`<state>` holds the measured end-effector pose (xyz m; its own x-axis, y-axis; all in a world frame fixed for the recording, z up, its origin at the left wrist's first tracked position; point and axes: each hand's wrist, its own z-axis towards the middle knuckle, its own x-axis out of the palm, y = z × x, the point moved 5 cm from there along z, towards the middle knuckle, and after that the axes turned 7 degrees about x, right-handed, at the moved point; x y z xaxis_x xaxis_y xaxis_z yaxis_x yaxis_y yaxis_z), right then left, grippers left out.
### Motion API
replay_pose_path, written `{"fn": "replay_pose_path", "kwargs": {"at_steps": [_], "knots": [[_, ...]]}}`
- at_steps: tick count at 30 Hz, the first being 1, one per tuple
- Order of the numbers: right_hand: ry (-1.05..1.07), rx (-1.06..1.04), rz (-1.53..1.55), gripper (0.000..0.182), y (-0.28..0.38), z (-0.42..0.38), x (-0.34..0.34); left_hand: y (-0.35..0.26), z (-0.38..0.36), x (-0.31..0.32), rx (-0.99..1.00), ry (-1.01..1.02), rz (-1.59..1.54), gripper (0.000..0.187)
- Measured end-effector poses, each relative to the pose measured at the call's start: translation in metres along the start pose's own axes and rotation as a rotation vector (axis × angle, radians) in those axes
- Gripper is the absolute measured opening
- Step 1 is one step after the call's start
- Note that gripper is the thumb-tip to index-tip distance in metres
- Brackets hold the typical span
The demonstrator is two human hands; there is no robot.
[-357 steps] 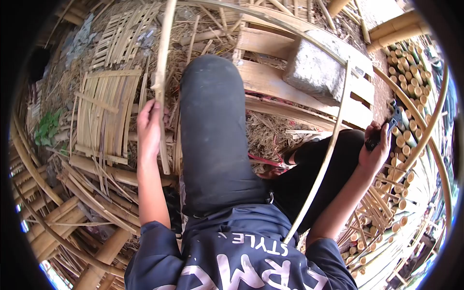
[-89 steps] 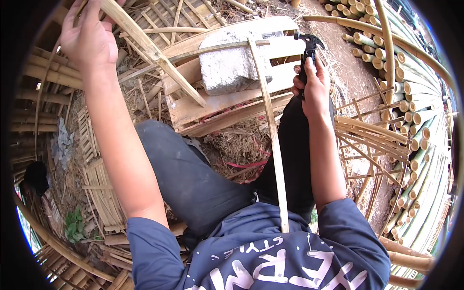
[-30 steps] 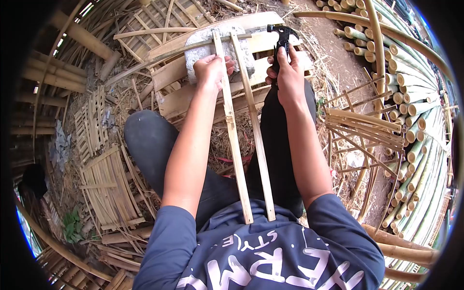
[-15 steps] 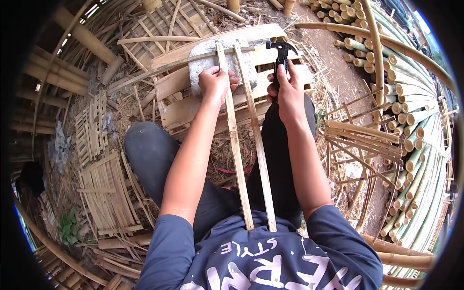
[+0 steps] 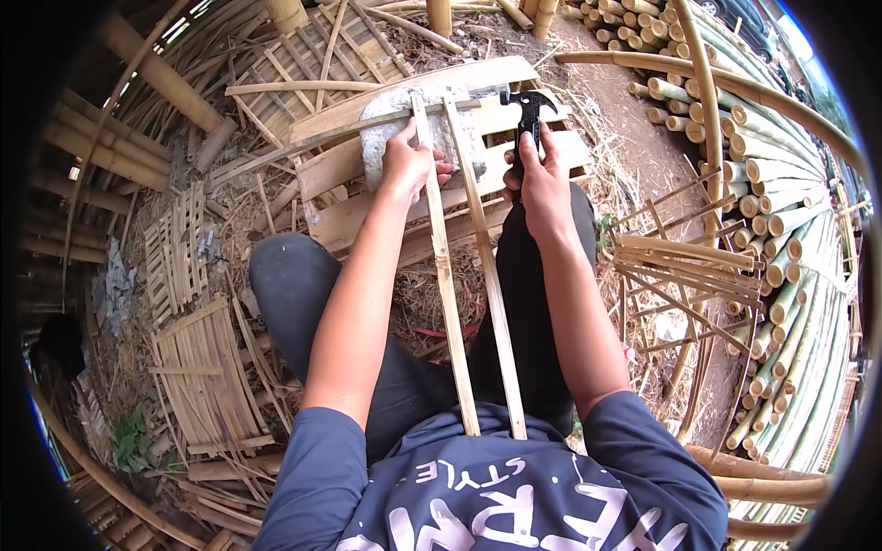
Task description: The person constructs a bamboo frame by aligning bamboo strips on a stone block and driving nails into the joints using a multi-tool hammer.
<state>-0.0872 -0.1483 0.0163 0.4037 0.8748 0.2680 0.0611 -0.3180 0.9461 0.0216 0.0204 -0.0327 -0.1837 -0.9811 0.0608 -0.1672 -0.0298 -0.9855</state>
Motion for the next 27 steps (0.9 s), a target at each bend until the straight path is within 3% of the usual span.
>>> {"fn": "replay_pose_path", "kwargs": {"at_steps": [12, 17, 27], "knots": [[-0.014, 0.006, 0.007, 0.041, 0.002, -0.001, 0.002, -0.005, 0.0, 0.001, -0.046, -0.007, 0.024, 0.059], [0.011, -0.027, 0.02, 0.03, 0.002, 0.001, -0.003, -0.001, 0.003, -0.003, -0.032, -0.029, 0.033, 0.057], [0.0, 0.011, 0.039, 0.033, 0.005, -0.005, -0.008, -0.001, 0.004, -0.017, -0.046, -0.049, -0.012, 0.055]]}}
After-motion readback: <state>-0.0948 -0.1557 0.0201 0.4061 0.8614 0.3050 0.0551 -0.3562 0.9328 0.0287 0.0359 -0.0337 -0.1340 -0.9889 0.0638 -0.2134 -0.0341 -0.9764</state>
